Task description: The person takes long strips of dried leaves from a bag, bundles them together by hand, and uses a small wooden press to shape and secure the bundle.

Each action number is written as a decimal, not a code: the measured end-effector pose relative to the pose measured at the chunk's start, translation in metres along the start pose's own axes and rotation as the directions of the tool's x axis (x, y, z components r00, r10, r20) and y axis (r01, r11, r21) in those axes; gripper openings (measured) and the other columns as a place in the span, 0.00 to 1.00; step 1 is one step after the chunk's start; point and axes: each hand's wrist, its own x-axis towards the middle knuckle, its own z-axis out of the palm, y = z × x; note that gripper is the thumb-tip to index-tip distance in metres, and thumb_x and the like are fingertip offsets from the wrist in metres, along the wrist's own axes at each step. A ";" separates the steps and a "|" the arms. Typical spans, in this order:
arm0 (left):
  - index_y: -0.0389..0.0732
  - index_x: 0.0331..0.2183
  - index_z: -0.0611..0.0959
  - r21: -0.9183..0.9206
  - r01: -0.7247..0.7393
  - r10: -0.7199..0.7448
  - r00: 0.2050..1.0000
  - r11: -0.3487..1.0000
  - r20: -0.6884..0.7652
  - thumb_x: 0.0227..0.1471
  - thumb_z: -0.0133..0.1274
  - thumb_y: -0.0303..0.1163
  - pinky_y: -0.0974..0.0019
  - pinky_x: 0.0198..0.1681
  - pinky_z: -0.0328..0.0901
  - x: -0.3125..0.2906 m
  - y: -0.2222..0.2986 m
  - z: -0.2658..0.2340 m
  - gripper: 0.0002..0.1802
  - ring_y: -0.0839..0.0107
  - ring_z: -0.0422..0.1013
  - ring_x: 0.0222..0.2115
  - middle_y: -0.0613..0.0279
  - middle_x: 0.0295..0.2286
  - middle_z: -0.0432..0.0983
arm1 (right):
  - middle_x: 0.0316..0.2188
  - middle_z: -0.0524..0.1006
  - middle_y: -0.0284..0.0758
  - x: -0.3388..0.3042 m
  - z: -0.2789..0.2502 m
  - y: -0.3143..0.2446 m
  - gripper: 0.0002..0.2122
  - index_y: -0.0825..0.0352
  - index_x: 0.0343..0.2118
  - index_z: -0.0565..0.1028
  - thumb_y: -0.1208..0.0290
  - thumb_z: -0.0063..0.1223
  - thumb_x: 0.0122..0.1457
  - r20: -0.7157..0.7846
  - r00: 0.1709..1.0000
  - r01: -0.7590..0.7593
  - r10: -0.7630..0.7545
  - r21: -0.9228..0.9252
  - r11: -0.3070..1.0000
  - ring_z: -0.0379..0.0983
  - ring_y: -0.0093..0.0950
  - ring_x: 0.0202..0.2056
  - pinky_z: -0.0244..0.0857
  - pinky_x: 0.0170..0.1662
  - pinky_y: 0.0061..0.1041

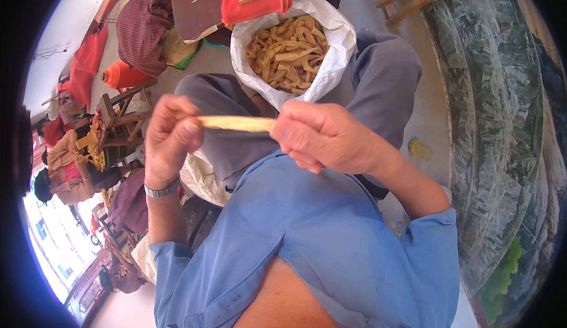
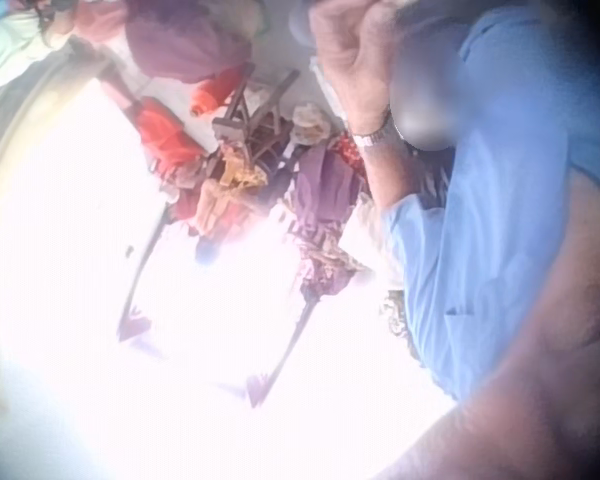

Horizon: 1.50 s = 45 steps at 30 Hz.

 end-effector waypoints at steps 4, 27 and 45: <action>0.39 0.41 0.73 0.035 -0.170 0.173 0.977 0.985 -0.123 0.63 0.53 0.28 0.77 0.19 0.50 0.009 -0.007 0.010 0.07 0.85 0.57 0.17 0.70 0.21 0.67 | 0.20 0.68 0.27 -0.003 0.007 -0.017 0.14 0.68 0.47 0.73 0.62 0.43 0.72 -0.088 0.990 0.133 -0.114 0.255 0.958 0.66 0.15 0.19 0.60 0.20 0.17; 0.38 0.54 0.69 -0.406 0.331 -0.208 0.925 0.852 0.317 0.68 0.42 0.35 0.66 0.33 0.73 -0.027 -0.041 0.052 0.18 0.69 0.76 0.30 0.57 0.34 0.76 | 0.26 0.75 0.26 0.021 0.028 0.055 0.09 0.67 0.46 0.73 0.72 0.55 0.65 -0.230 0.973 -0.065 0.034 -0.131 0.989 0.68 0.11 0.24 0.63 0.27 0.13; 0.43 0.36 0.79 0.346 -0.444 0.487 0.872 0.827 -0.044 0.46 0.59 0.20 0.60 0.49 0.62 -0.016 -0.048 0.063 0.13 0.60 0.65 0.44 0.59 0.40 0.67 | 0.32 0.79 0.28 0.018 0.022 0.066 0.08 0.70 0.41 0.72 0.74 0.57 0.65 -0.371 0.866 0.088 -0.334 -0.545 0.834 0.72 0.13 0.35 0.68 0.37 0.15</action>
